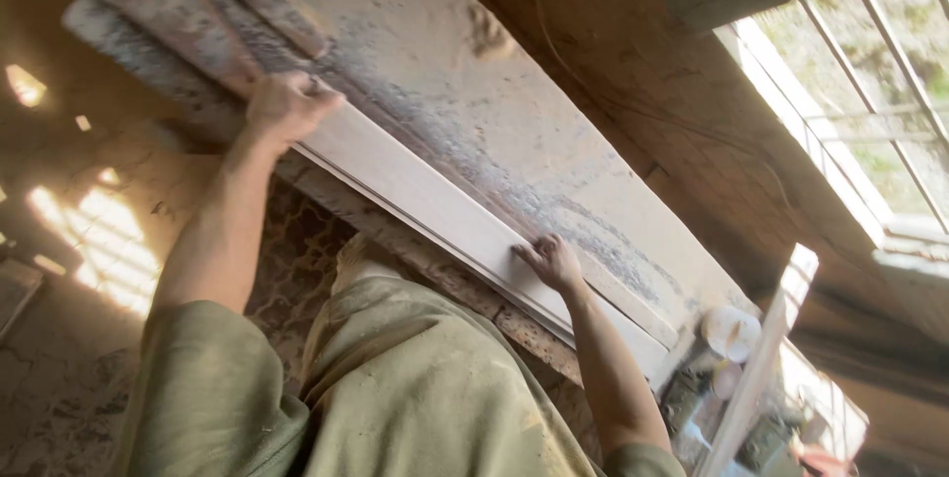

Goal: Sanding wooden trim pieces using a power sander and applying wood glue.

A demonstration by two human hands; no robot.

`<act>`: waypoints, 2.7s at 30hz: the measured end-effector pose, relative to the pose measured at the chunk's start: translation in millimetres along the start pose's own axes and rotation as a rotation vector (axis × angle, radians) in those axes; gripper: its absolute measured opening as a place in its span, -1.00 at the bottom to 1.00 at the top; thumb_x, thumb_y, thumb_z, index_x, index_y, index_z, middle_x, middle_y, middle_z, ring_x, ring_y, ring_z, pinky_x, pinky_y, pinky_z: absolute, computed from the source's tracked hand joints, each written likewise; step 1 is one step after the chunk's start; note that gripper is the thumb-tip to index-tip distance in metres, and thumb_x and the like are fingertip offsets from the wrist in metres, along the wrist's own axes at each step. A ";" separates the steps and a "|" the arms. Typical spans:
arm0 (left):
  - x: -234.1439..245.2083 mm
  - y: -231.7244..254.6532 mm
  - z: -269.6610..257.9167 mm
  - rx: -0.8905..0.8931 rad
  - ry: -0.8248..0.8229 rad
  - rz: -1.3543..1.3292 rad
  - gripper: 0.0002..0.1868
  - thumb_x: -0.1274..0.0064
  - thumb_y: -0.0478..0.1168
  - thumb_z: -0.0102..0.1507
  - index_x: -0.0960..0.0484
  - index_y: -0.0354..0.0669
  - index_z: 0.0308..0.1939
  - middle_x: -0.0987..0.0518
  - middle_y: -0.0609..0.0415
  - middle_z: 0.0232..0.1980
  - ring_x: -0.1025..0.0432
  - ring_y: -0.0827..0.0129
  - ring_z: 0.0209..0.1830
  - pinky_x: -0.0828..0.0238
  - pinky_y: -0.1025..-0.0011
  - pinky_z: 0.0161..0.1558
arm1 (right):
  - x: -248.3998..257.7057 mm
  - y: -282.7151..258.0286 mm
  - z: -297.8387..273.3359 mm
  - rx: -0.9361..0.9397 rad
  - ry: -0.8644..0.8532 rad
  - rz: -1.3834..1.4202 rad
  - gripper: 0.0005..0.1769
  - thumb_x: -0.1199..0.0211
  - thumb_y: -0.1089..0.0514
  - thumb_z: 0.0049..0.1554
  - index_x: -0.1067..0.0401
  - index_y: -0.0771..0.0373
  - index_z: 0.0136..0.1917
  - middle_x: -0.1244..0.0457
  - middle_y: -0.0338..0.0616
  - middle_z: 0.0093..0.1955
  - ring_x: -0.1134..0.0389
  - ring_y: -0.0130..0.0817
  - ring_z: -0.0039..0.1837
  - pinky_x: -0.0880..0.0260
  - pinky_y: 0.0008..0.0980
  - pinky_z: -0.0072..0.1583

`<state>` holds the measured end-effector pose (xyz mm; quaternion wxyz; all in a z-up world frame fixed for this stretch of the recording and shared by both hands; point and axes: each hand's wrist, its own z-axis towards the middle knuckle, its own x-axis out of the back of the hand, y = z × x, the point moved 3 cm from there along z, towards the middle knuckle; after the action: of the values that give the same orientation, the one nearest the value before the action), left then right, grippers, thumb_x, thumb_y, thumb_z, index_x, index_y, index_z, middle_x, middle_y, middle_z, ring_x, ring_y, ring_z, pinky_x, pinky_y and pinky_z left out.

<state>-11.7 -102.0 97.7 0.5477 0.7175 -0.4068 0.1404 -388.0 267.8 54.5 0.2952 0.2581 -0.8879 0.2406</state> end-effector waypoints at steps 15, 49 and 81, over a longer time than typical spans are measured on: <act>-17.0 -177.5 -346.3 0.356 1.035 -0.120 0.06 -0.08 0.28 0.31 -0.05 -0.53 0.52 0.07 -0.57 0.59 0.13 -0.37 0.61 0.22 -0.17 0.56 | -181.6 -31.7 -9.9 0.863 -0.103 -0.202 -0.39 -0.09 -0.35 0.20 -0.52 0.20 -0.30 -0.28 -0.07 -0.41 -0.27 -0.19 -0.32 -0.23 -0.17 -0.29; -216.2 -242.9 -964.2 0.703 0.406 0.210 -0.69 0.04 0.00 0.36 -0.77 0.20 -0.38 -0.68 0.14 -0.21 -0.54 0.13 0.00 -0.37 0.00 0.14 | -594.5 -183.1 -435.8 1.533 -1.184 -1.727 -0.31 -0.15 -0.40 0.14 -0.37 0.35 -0.18 -0.29 0.37 -0.18 -0.36 0.39 0.00 -0.32 0.22 0.01; -601.4 -57.1 -1202.8 1.730 0.516 -0.927 -0.33 -0.26 0.31 -0.03 -0.64 0.17 0.07 -0.45 -0.06 0.21 -0.36 -0.01 0.23 -0.35 0.00 0.23 | -645.7 81.7 -306.0 1.204 -0.565 -1.697 -0.43 -0.28 -0.07 0.19 -0.51 0.53 0.19 -0.35 0.44 0.10 -0.36 0.25 0.24 -0.32 -0.09 0.32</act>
<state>-54.5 1243.3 104.0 -0.0882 0.9028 0.2836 0.3111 132.5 710.8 -169.3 -0.0256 0.9385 -0.1910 0.2865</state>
